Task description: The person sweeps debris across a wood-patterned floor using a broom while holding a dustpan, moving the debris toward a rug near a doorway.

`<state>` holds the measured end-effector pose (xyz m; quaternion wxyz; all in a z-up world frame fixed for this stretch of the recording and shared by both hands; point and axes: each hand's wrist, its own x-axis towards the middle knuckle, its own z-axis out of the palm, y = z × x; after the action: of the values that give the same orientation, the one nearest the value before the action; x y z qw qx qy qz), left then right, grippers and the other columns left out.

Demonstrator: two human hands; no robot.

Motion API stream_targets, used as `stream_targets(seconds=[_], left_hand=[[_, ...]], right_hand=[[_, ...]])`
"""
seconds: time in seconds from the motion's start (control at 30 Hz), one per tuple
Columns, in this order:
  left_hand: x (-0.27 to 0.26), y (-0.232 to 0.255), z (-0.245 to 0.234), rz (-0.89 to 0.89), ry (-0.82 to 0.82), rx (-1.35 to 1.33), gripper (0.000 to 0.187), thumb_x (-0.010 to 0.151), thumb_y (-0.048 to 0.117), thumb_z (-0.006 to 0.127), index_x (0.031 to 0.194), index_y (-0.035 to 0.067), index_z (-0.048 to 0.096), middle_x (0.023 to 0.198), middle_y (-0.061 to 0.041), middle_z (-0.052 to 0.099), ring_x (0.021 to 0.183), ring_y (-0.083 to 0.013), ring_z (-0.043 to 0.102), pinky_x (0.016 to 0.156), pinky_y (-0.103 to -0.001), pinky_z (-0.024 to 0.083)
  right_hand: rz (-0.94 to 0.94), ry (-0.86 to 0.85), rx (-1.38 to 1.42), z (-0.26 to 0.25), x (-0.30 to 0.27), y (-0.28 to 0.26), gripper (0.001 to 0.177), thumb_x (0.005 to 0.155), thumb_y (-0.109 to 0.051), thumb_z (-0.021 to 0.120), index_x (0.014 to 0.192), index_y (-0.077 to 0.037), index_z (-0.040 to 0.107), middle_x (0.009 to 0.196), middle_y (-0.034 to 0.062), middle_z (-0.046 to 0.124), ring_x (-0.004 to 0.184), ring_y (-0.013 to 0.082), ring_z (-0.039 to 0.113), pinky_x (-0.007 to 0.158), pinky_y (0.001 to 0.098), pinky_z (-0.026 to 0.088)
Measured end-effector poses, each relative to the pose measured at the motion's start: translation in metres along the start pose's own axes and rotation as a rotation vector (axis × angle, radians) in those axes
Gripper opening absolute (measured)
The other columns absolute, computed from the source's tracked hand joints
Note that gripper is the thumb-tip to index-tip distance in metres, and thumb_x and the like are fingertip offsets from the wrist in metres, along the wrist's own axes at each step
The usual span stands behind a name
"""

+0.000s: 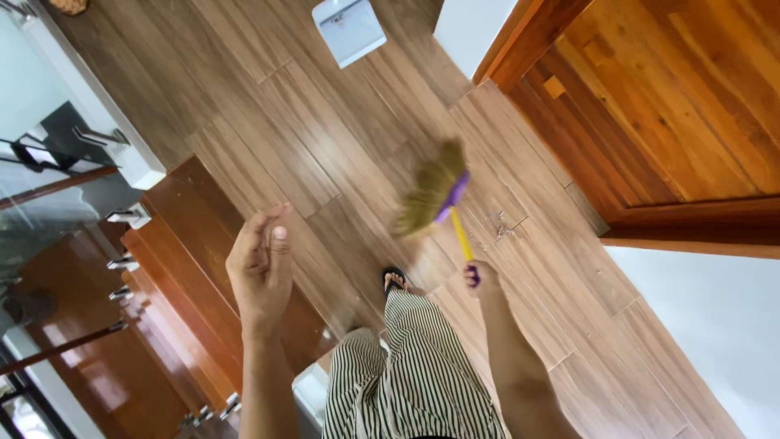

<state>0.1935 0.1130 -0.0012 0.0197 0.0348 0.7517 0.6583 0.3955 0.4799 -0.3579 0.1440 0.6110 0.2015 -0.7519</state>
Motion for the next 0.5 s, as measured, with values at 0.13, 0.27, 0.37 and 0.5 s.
stream_targets(seconds=[0.13,0.27,0.37,0.5], left_hand=[[-0.007,0.013,0.006,0.138,-0.017,0.061,0.026,0.108,0.007,0.059,0.132,-0.001,0.062,0.120,0.002,0.070,0.070,0.0020,0.039,0.071,-0.014,0.042],[-0.027,0.020,-0.004,0.040,0.002,0.087,0.026,0.107,0.007,0.059,0.130,-0.001,0.065,0.116,-0.001,0.070,0.069,0.0014,0.038,0.065,-0.014,0.038],[-0.048,0.021,-0.019,0.096,-0.003,0.065,0.024,0.109,0.007,0.058,0.131,-0.001,0.064,0.120,-0.003,0.069,0.076,0.0005,0.043,0.071,-0.015,0.040],[-0.090,0.023,-0.042,0.035,0.046,0.015,0.025,0.109,0.009,0.057,0.131,-0.001,0.063,0.124,-0.003,0.070,0.080,-0.0013,0.047,0.071,-0.015,0.042]], right_hand=[[-0.120,-0.009,0.145,-0.014,-0.013,0.001,0.008,0.093,-0.011,0.052,0.086,-0.012,0.050,0.065,-0.0006,0.048,0.046,0.0071,0.041,0.037,0.0210,0.028],[-0.014,-0.179,0.035,0.014,-0.029,0.054,0.014,0.093,-0.011,0.054,0.082,-0.012,0.046,0.061,-0.0032,0.044,0.045,0.0072,0.039,0.037,0.0239,0.031],[0.149,-0.306,0.041,0.031,-0.065,0.122,0.006,0.093,-0.013,0.057,0.089,-0.012,0.053,0.062,-0.0059,0.044,0.045,0.0051,0.038,0.038,0.0207,0.028],[0.360,-0.407,-0.079,0.062,-0.088,0.203,0.008,0.093,-0.015,0.060,0.100,-0.011,0.057,0.061,-0.0063,0.041,0.041,0.0043,0.033,0.033,0.0207,0.022]])
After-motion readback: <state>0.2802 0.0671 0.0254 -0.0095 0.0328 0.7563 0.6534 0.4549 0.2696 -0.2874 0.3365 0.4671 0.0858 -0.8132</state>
